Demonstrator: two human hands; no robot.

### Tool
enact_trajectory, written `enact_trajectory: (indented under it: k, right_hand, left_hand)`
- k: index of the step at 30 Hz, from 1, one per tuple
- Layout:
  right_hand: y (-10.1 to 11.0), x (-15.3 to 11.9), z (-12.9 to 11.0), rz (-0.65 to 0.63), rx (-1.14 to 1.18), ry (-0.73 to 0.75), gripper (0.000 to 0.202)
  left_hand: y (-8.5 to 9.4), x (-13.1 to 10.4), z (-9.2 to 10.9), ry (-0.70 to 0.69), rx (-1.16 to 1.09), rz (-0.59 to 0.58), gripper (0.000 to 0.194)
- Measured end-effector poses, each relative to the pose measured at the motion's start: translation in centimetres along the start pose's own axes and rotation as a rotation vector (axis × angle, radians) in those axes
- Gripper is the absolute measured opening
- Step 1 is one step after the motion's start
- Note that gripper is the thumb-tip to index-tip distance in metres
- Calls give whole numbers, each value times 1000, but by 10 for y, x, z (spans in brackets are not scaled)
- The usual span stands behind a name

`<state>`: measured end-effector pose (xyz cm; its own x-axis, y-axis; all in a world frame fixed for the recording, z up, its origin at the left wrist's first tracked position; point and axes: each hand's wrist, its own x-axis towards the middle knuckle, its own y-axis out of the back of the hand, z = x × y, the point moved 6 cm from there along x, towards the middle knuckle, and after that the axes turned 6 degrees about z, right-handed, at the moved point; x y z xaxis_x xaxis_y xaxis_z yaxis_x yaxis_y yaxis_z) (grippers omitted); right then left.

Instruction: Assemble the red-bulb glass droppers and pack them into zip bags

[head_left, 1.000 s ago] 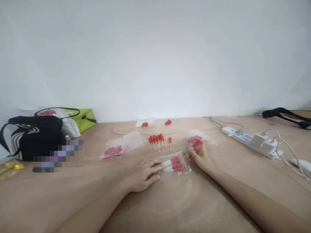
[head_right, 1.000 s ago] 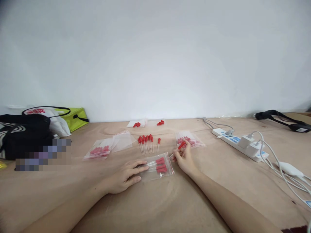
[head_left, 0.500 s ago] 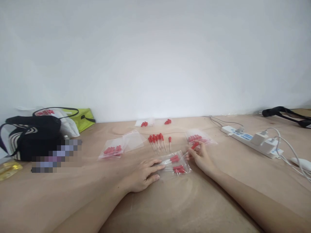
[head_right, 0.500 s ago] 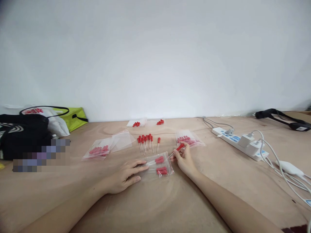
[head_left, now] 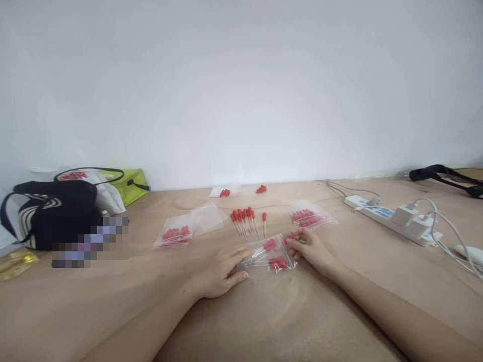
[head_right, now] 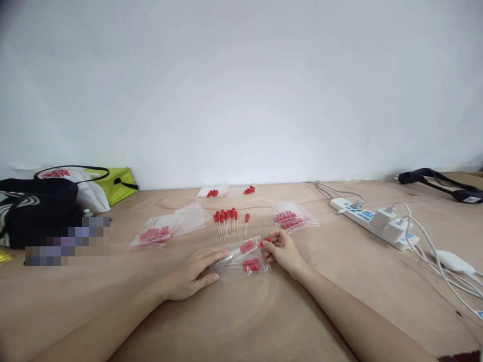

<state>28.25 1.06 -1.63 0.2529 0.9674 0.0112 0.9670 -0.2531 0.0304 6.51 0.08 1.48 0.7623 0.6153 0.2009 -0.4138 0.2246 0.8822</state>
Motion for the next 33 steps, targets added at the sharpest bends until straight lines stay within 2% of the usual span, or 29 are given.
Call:
enact_trajectory:
  k: [4,11,16,22,26,29,33]
  right_hand:
    - [-8,-5,-2,-115,-176,2,30]
    - [-13,0,2,-147,-235,121,22]
    - [-17,1,1,-295,-294,160,16]
    - [-15,0,-10,-250,-417,280,13]
    - [-21,-4,-11,-358,-309,159,33]
    - [-19,-3,-11,-304,-306,63,37]
    - [-20,0,-7,-243,-304,26,27]
  left_hand:
    - [1,0,1,3,-1,11,45]
    - [-1,0,-1,5,10,3,45]
    - [0,1,0,0,16,7,45]
    - [0,0,0,-5,21,5,45]
    - [0,0,0,3,25,12,44]
    - [0,1,0,8,21,5,45]
    - [-2,1,0,15,19,-33,41]
